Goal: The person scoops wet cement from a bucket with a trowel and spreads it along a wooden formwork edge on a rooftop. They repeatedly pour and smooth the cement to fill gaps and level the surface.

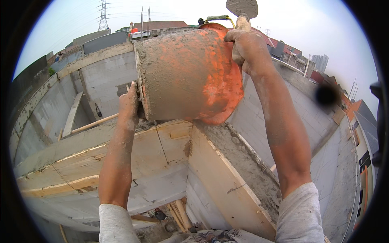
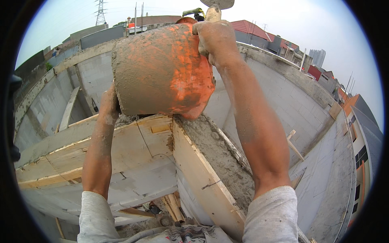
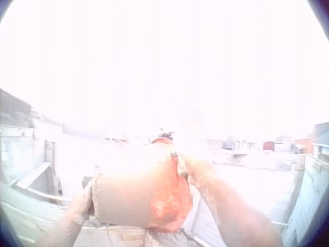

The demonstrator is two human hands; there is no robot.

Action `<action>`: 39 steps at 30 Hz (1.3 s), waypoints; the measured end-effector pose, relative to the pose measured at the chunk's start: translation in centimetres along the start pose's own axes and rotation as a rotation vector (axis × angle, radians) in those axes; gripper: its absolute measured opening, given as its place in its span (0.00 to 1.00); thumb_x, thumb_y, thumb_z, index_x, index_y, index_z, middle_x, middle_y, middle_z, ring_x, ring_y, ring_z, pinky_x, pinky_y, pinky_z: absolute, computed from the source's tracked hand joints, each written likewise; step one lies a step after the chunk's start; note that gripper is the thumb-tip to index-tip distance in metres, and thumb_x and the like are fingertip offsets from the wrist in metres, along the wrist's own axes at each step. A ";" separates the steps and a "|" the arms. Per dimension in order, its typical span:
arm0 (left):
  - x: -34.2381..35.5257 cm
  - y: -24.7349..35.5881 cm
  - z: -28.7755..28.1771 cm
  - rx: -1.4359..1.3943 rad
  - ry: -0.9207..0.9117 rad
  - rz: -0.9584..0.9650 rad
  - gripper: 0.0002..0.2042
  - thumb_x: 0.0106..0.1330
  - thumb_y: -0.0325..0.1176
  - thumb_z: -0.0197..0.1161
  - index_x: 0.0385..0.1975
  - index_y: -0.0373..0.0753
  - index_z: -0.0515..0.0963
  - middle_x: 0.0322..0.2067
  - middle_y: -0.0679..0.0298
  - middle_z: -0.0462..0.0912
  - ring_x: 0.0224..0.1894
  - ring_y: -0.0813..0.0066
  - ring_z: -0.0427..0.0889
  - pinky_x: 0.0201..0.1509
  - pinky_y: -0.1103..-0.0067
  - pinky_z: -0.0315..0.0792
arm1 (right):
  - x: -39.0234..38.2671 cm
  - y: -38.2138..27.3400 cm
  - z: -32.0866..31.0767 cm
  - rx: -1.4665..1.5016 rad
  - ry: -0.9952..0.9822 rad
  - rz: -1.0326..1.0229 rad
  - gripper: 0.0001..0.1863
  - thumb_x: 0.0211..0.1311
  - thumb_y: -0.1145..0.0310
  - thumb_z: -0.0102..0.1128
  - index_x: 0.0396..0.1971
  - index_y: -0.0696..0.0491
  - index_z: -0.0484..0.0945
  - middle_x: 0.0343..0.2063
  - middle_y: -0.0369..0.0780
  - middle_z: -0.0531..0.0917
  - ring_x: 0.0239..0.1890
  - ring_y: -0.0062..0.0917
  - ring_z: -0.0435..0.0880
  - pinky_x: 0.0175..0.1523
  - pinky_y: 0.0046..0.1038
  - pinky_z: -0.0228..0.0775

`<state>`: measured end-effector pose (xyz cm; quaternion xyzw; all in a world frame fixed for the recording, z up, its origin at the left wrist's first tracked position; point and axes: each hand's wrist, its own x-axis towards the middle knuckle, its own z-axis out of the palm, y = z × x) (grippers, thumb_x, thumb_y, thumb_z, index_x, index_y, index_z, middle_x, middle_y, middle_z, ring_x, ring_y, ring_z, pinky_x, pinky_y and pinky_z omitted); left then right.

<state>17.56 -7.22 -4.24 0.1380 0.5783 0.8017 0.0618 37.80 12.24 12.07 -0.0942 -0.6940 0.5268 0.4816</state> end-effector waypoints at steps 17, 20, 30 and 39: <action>-12.1 1.7 1.1 -0.135 -0.051 0.073 0.23 0.68 0.50 0.63 0.30 0.29 0.79 0.16 0.66 0.76 0.13 0.86 0.70 0.12 0.86 0.58 | -5.4 -4.7 -6.6 -0.504 0.086 -0.055 0.12 0.62 0.72 0.58 0.39 0.65 0.83 0.34 0.46 0.79 0.30 0.22 0.82 0.34 0.24 0.83; -13.7 1.8 1.3 -0.134 -0.118 0.227 0.24 0.69 0.51 0.62 0.28 0.30 0.79 0.15 0.67 0.75 0.12 0.86 0.69 0.12 0.86 0.58 | -6.4 -5.4 -8.5 -0.485 0.137 -0.111 0.12 0.63 0.72 0.57 0.38 0.65 0.83 0.29 0.44 0.79 0.24 0.21 0.81 0.30 0.24 0.82; -17.7 0.8 0.8 -0.075 -0.288 0.064 0.22 0.71 0.53 0.59 0.28 0.36 0.80 0.16 0.71 0.76 0.12 0.89 0.66 0.13 0.87 0.55 | -10.9 -8.1 -9.9 -0.433 0.319 -0.141 0.16 0.62 0.70 0.60 0.40 0.70 0.79 0.23 0.41 0.80 0.12 0.16 0.74 0.15 0.18 0.70; -20.4 2.8 1.8 -0.041 -0.391 0.105 0.26 0.69 0.51 0.63 0.15 0.37 0.75 0.12 0.67 0.71 0.11 0.81 0.66 0.14 0.80 0.61 | -15.1 -10.3 -13.3 -0.632 0.407 -0.066 0.12 0.59 0.72 0.59 0.38 0.61 0.86 0.26 0.43 0.83 0.19 0.22 0.79 0.23 0.26 0.73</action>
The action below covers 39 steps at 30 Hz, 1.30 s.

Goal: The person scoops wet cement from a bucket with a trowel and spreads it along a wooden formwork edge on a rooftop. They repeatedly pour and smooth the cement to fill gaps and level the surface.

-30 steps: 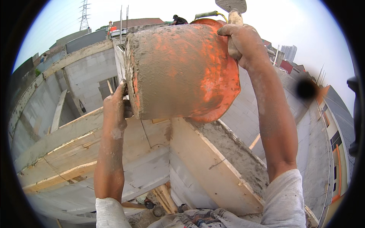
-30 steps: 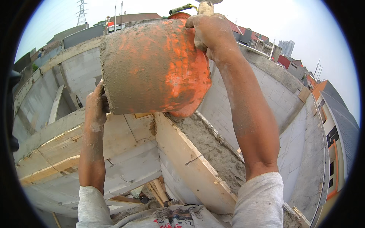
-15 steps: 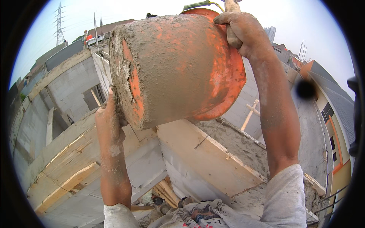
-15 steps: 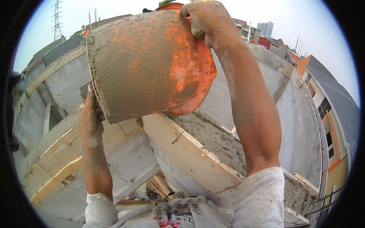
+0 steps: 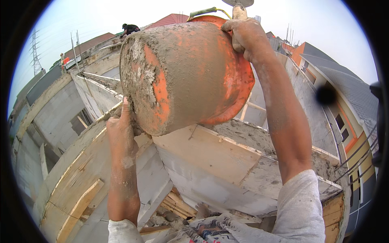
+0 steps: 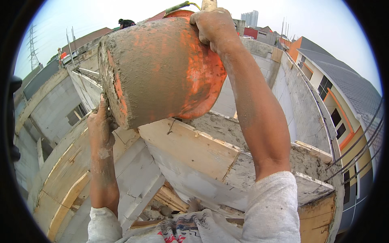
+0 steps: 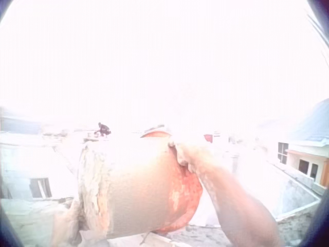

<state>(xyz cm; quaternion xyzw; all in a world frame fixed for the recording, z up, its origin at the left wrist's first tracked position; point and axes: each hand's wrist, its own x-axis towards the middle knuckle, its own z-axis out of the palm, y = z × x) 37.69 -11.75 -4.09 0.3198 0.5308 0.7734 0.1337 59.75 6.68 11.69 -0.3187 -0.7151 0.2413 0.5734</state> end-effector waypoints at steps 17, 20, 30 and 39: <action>-6.8 1.9 4.1 -0.186 -0.361 -0.059 0.20 0.70 0.47 0.63 0.28 0.32 0.77 0.18 0.64 0.78 0.15 0.81 0.74 0.18 0.84 0.65 | -4.2 -2.4 -10.3 -0.073 0.244 0.043 0.10 0.58 0.72 0.61 0.27 0.67 0.80 0.12 0.34 0.72 0.08 0.13 0.63 0.11 0.22 0.48; -8.0 2.0 5.3 -0.226 -0.419 -0.073 0.20 0.70 0.47 0.63 0.32 0.31 0.77 0.19 0.63 0.78 0.16 0.80 0.76 0.18 0.85 0.65 | -5.4 -3.1 -12.5 -0.073 0.303 0.058 0.11 0.58 0.72 0.61 0.29 0.67 0.79 0.12 0.35 0.73 0.08 0.13 0.64 0.11 0.21 0.49; -11.3 2.6 9.1 -0.207 -0.612 -0.076 0.23 0.68 0.47 0.66 0.39 0.27 0.72 0.19 0.62 0.77 0.16 0.80 0.76 0.19 0.86 0.66 | -9.5 -1.8 -19.9 -0.153 0.475 0.236 0.13 0.55 0.70 0.65 0.32 0.66 0.79 0.18 0.37 0.76 0.10 0.15 0.69 0.11 0.21 0.55; -14.4 3.9 12.2 -0.273 -0.717 -0.013 0.21 0.69 0.45 0.64 0.38 0.29 0.72 0.20 0.62 0.78 0.16 0.80 0.77 0.19 0.85 0.67 | -10.8 -2.0 -25.1 -0.310 0.573 0.208 0.14 0.59 0.68 0.62 0.38 0.65 0.80 0.20 0.39 0.79 0.13 0.18 0.74 0.14 0.25 0.64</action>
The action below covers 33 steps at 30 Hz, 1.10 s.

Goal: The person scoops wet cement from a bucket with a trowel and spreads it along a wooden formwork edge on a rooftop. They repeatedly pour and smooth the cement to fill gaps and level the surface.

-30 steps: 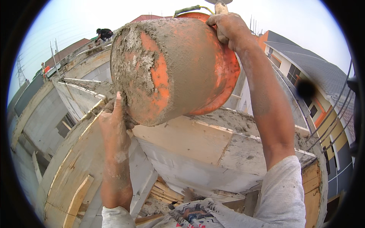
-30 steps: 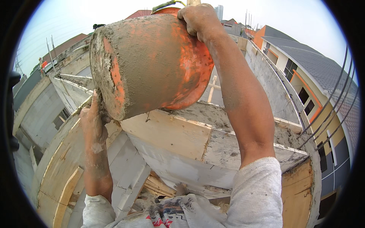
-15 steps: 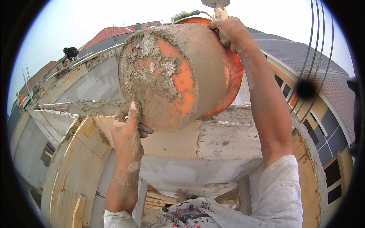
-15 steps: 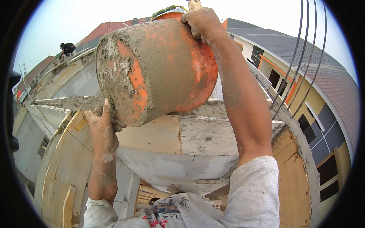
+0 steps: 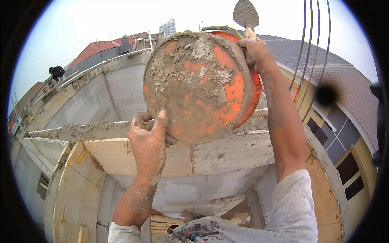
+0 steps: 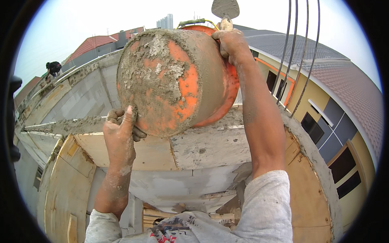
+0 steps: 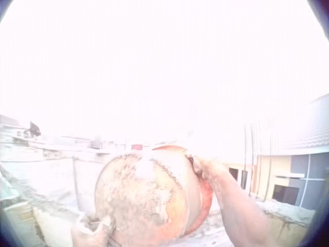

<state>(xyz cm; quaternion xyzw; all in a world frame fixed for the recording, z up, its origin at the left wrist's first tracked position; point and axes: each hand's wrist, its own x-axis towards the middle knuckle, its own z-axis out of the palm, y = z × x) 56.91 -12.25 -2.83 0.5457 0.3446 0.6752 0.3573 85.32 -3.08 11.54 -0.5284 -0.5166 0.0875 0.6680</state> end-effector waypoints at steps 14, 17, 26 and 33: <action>0.8 -0.3 4.8 -0.145 -0.154 0.070 0.18 0.69 0.38 0.65 0.42 0.29 0.69 0.29 0.55 0.79 0.24 0.77 0.80 0.23 0.82 0.75 | 0.4 2.3 -5.9 0.256 0.136 0.078 0.12 0.60 0.69 0.61 0.33 0.66 0.79 0.16 0.34 0.77 0.08 0.16 0.68 0.12 0.24 0.59; 1.2 -0.8 5.3 -0.062 -0.191 0.120 0.17 0.68 0.35 0.65 0.44 0.28 0.68 0.35 0.52 0.80 0.32 0.74 0.84 0.29 0.81 0.80 | 0.9 2.6 -6.7 0.008 0.194 0.218 0.13 0.61 0.70 0.61 0.36 0.67 0.80 0.18 0.35 0.79 0.09 0.14 0.68 0.11 0.22 0.57; 0.0 -2.4 7.2 -0.214 -0.289 -0.139 0.23 0.69 0.35 0.64 0.53 0.25 0.64 0.40 0.51 0.81 0.37 0.76 0.82 0.35 0.82 0.80 | 0.8 0.7 -8.9 -0.157 0.163 0.098 0.16 0.62 0.71 0.59 0.43 0.69 0.75 0.25 0.40 0.81 0.13 0.17 0.76 0.14 0.20 0.71; 0.2 -3.5 6.5 -0.364 -0.329 -0.047 0.22 0.70 0.34 0.63 0.53 0.23 0.65 0.39 0.52 0.82 0.38 0.77 0.82 0.37 0.83 0.78 | -0.8 -0.2 -9.2 -0.182 0.249 0.116 0.13 0.60 0.71 0.61 0.40 0.66 0.77 0.17 0.34 0.76 0.10 0.16 0.69 0.10 0.22 0.58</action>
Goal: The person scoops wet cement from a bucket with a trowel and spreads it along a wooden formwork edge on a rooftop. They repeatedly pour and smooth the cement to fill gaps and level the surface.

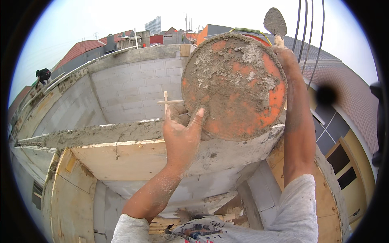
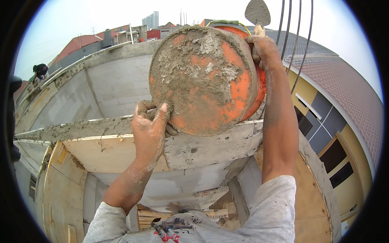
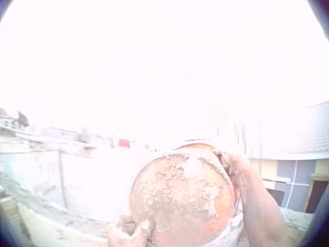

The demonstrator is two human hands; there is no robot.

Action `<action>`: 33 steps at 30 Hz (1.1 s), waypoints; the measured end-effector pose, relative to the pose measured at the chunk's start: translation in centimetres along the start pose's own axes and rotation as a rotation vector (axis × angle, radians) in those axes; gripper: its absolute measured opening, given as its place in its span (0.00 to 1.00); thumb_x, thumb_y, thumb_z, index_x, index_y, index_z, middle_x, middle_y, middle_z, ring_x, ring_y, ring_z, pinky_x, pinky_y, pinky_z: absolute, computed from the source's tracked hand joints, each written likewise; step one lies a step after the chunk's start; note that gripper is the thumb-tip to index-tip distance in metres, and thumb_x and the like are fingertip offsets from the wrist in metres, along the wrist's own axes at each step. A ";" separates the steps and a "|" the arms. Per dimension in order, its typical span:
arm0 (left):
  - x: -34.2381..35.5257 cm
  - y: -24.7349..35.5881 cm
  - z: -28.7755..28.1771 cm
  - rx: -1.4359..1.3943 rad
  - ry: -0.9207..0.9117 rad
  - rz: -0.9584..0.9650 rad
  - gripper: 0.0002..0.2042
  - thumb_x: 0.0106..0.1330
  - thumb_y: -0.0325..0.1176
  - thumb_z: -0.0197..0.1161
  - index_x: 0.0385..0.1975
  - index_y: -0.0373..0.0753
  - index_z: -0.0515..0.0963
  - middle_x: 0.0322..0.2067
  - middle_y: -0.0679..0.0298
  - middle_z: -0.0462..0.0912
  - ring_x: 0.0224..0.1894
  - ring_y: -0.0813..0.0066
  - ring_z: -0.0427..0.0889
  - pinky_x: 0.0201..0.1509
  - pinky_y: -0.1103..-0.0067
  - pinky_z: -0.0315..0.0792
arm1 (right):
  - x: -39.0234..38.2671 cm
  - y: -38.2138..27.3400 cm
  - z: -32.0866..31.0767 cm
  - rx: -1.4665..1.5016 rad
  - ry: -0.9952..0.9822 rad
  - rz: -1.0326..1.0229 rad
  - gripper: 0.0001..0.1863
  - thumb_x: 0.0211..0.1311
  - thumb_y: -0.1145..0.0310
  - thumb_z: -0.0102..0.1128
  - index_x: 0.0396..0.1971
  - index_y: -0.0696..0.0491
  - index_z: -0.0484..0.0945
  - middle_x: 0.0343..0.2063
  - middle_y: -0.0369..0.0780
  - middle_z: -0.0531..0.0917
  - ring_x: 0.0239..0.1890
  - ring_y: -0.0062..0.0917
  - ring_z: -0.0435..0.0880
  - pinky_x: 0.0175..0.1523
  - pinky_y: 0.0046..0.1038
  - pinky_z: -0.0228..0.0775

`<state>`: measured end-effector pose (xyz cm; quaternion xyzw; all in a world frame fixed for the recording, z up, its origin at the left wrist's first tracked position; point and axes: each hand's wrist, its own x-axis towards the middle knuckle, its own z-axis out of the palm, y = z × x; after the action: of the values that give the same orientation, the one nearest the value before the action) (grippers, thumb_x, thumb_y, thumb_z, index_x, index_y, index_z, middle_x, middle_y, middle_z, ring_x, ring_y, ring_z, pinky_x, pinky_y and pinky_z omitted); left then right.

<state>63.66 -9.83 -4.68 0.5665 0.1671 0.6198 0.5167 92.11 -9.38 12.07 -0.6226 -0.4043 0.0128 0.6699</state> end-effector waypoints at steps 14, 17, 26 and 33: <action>-4.9 2.2 -11.0 -0.101 0.435 0.109 0.33 0.74 0.54 0.51 0.67 0.33 0.56 0.48 0.56 0.80 0.44 0.73 0.84 0.44 0.77 0.78 | -9.9 -19.3 15.1 0.276 -0.601 -0.720 0.14 0.63 0.65 0.59 0.38 0.62 0.75 0.12 0.25 0.67 0.07 0.07 0.55 0.12 0.16 0.43; -7.3 5.0 -15.1 -0.026 0.589 0.151 0.33 0.74 0.54 0.52 0.67 0.34 0.57 0.48 0.56 0.80 0.43 0.73 0.84 0.43 0.78 0.78 | -15.0 -21.6 18.5 0.476 -0.746 -0.677 0.13 0.62 0.66 0.61 0.39 0.62 0.75 0.12 0.26 0.67 0.08 0.07 0.56 0.12 0.16 0.44; -19.7 5.4 -23.7 -0.015 1.128 0.104 0.35 0.72 0.60 0.45 0.65 0.34 0.60 0.61 0.50 0.69 0.60 0.56 0.71 0.59 0.58 0.69 | -31.9 -22.4 22.1 0.585 -1.073 -1.054 0.08 0.56 0.68 0.63 0.24 0.57 0.82 0.16 0.41 0.79 0.21 0.30 0.82 0.25 0.34 0.74; -28.2 0.3 -28.8 -0.264 1.252 -0.054 0.36 0.71 0.61 0.46 0.66 0.34 0.59 0.61 0.49 0.68 0.61 0.55 0.72 0.58 0.59 0.70 | -43.8 -16.8 20.0 0.789 -0.928 -1.423 0.07 0.51 0.72 0.63 0.17 0.57 0.81 0.16 0.45 0.78 0.21 0.37 0.79 0.31 0.40 0.73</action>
<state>33.34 -22.48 -28.08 0.0243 0.3737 0.8355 0.4021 43.27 -19.49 1.21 0.1109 -0.8836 -0.0167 0.4546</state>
